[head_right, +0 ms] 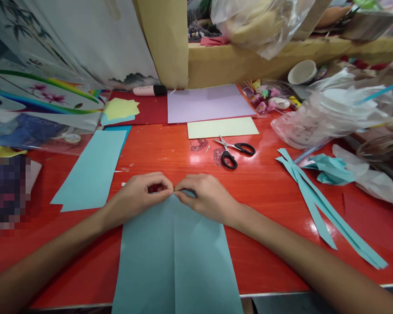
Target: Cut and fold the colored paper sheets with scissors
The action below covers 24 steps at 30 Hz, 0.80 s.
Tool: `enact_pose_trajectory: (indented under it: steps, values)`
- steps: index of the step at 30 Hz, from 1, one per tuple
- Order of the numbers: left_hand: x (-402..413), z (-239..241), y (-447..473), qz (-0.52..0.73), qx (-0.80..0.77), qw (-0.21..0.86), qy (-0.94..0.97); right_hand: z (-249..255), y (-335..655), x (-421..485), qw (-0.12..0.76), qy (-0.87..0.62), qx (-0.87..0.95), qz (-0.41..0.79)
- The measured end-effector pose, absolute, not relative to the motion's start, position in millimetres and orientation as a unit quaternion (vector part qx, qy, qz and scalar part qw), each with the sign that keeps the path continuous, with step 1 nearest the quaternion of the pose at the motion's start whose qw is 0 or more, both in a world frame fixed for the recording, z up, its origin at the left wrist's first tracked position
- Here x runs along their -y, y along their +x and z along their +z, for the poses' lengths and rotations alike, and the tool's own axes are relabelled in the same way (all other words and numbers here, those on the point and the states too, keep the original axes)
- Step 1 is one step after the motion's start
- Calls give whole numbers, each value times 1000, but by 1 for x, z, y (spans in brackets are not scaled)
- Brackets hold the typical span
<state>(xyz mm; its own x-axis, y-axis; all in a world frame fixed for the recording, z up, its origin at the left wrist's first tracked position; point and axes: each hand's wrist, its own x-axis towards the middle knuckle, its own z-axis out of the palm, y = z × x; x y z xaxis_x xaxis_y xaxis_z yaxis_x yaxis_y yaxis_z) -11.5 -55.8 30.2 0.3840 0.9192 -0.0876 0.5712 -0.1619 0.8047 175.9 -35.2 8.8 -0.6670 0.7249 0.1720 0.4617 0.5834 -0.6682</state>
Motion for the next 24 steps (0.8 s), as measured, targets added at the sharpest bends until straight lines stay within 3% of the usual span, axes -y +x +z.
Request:
enact_pose_trajectory:
  steps: [9,24]
  values:
    - [59,29,-10,221,-508,416,721,9,174,39,223,-319,880,273]
    - [58,30,-9,219,-529,464,676,5,176,44,223,-279,924,132]
